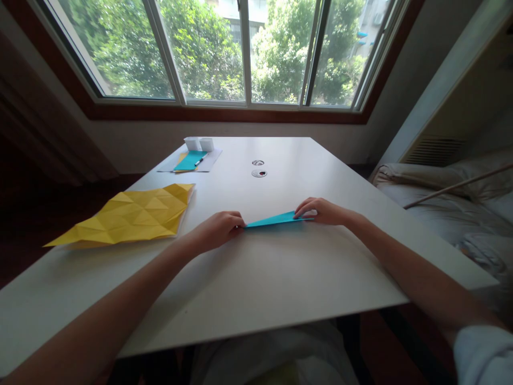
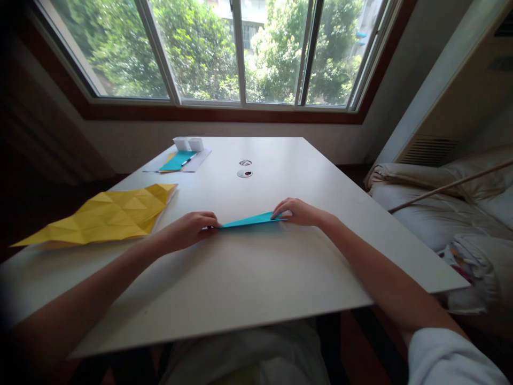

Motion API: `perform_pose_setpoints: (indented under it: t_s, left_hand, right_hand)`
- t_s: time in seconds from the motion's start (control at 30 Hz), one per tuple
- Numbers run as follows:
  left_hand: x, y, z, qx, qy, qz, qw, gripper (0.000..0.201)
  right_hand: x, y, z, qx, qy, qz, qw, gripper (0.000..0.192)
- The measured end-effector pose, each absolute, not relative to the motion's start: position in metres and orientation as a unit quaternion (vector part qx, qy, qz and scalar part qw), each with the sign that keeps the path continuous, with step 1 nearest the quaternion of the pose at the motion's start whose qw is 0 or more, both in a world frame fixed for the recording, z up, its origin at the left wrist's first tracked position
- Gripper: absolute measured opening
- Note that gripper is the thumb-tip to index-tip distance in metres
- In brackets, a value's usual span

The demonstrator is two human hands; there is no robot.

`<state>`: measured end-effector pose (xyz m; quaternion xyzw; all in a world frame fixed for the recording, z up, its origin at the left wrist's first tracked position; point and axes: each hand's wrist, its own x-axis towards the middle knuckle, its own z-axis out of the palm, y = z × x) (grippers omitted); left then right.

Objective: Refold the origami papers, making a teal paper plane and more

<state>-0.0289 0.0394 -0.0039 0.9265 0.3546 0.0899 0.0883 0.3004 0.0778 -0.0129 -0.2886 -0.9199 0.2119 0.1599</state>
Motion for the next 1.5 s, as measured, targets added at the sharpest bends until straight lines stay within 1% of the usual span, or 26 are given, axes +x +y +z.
perform_pose_setpoints:
  t_s: [0.07, 0.17, 0.23, 0.3, 0.4, 0.5, 0.6, 0.77, 1.07, 1.23, 1.33, 1.4, 1.5]
  left_hand:
    - [-0.025, 0.033, -0.001, 0.932, 0.354, 0.058, 0.049, 0.024]
    - [-0.013, 0.016, -0.001, 0.926, 0.373, -0.021, -0.061, 0.028]
    - [-0.003, 0.003, -0.003, 0.909, 0.393, -0.077, -0.119, 0.03]
    - [0.006, -0.008, -0.006, 0.886, 0.436, -0.076, -0.135, 0.033]
    - [0.017, -0.019, -0.01, 0.868, 0.481, -0.034, -0.119, 0.042]
    - [0.023, -0.022, -0.014, 0.869, 0.485, 0.0, -0.101, 0.047]
    - [0.024, -0.021, -0.019, 0.872, 0.483, 0.014, -0.084, 0.05]
    - [0.026, -0.022, -0.019, 0.869, 0.491, -0.005, -0.062, 0.053]
    - [0.021, -0.02, -0.002, 0.82, 0.568, -0.061, -0.035, 0.046]
    - [0.007, -0.017, 0.013, 0.827, 0.553, -0.099, -0.019, 0.035]
    - [-0.006, -0.01, 0.023, 0.816, 0.569, -0.103, 0.009, 0.037]
    - [-0.015, -0.001, 0.024, 0.821, 0.565, -0.077, 0.022, 0.038]
    - [-0.022, 0.015, 0.016, 0.853, 0.52, 0.035, 0.018, 0.032]
  right_hand:
    - [0.304, 0.078, -0.009, -0.295, -0.924, 0.203, 0.133, 0.03]
    - [0.301, 0.076, -0.005, -0.331, -0.923, 0.154, 0.12, 0.041]
    - [0.294, 0.071, -0.003, -0.348, -0.925, 0.104, 0.109, 0.041]
    - [0.282, 0.064, -0.003, -0.353, -0.929, 0.052, 0.094, 0.036]
    - [0.258, 0.047, -0.006, -0.347, -0.934, 0.003, 0.083, 0.031]
    - [0.235, 0.032, -0.014, -0.328, -0.94, -0.008, 0.094, 0.032]
    - [0.222, 0.023, -0.022, -0.301, -0.949, -0.009, 0.095, 0.036]
    - [0.219, 0.023, -0.025, -0.327, -0.94, 0.018, 0.1, 0.038]
    - [0.221, 0.019, -0.019, -0.349, -0.929, 0.053, 0.107, 0.035]
    - [0.223, 0.019, -0.018, -0.347, -0.929, 0.062, 0.112, 0.035]
    - [0.224, 0.021, -0.019, -0.346, -0.928, 0.059, 0.124, 0.033]
    - [0.225, 0.023, -0.021, -0.344, -0.928, 0.057, 0.134, 0.032]
    - [0.228, 0.026, -0.024, -0.343, -0.926, 0.055, 0.145, 0.03]
